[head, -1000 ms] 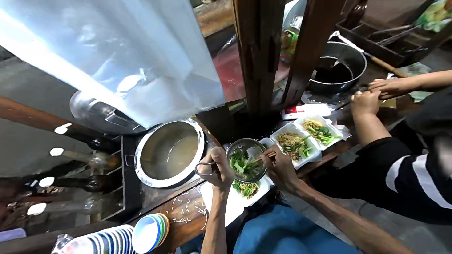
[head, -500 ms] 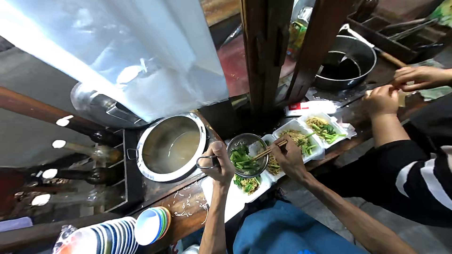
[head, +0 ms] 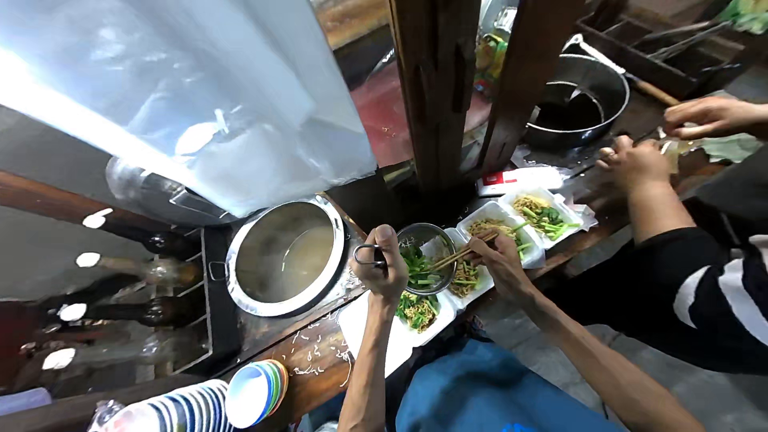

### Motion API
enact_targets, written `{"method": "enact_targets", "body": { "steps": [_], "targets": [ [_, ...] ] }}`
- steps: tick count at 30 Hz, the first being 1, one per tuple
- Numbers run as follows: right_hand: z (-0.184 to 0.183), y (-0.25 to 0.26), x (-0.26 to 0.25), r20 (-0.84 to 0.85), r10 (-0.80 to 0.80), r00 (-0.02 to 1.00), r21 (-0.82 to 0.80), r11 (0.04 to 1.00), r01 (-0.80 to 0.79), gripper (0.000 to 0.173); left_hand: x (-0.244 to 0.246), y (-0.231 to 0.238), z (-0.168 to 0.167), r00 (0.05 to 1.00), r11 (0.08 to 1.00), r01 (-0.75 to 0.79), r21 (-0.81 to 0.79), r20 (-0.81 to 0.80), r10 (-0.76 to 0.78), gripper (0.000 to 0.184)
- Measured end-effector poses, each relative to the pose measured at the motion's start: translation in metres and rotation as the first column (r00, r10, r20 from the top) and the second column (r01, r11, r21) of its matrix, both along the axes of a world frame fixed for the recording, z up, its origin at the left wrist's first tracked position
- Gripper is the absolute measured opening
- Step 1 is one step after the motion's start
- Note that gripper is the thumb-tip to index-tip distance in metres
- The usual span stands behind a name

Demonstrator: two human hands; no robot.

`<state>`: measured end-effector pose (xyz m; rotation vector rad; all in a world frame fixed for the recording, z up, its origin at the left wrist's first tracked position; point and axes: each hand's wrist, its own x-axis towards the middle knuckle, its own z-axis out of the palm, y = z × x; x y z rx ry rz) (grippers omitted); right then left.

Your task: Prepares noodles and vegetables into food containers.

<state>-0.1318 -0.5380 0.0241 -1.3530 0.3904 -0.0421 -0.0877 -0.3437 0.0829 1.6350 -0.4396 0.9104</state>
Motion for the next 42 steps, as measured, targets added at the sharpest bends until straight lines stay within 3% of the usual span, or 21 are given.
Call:
{"method": "enact_targets", "body": {
  "steps": [7, 14, 19, 22, 29, 34, 42],
  "targets": [
    [-0.005, -0.025, -0.001, -0.052, -0.105, 0.993, 0.131, 0.985, 0.111, 0.006, 0.014, -0.025, -0.005, 0.998, 0.999, 0.047, 0.007, -0.042, -0.047, 0.047],
    [-0.012, -0.042, -0.006, 0.183, -0.064, 0.981, -0.129, 0.988, 0.089, 0.009, 0.021, -0.044, -0.004, 0.995, 0.998, 0.065, 0.015, -0.082, -0.063, 0.046],
    [-0.006, -0.048, -0.001, -0.017, -0.164, 0.986, 0.060, 0.984, 0.165, 0.005, 0.027, -0.057, -0.001, 0.994, 0.996, 0.088, -0.017, -0.066, -0.089, 0.044],
    [-0.005, -0.056, 0.002, -0.094, -0.199, 0.975, 0.092, 0.974, 0.208, 0.006, 0.032, -0.067, 0.002, 0.995, 0.996, 0.084, 0.013, -0.054, -0.083, 0.043],
    [-0.029, -0.083, -0.005, 0.301, -0.137, 0.944, -0.094, 0.981, 0.172, 0.008, 0.042, -0.095, 0.008, 0.990, 0.991, 0.101, 0.084, -0.105, -0.092, 0.043],
    [-0.019, -0.102, -0.020, 0.384, -0.182, 0.905, -0.280, 0.911, 0.302, 0.011, 0.056, -0.131, 0.006, 0.984, 0.973, 0.178, 0.144, -0.006, -0.179, 0.049],
    [0.009, -0.139, -0.005, 0.450, 0.062, 0.891, -0.649, 0.708, 0.279, 0.017, 0.075, -0.186, -0.001, 0.913, 0.892, 0.398, 0.213, 0.008, -0.409, 0.043]
  ]
}}
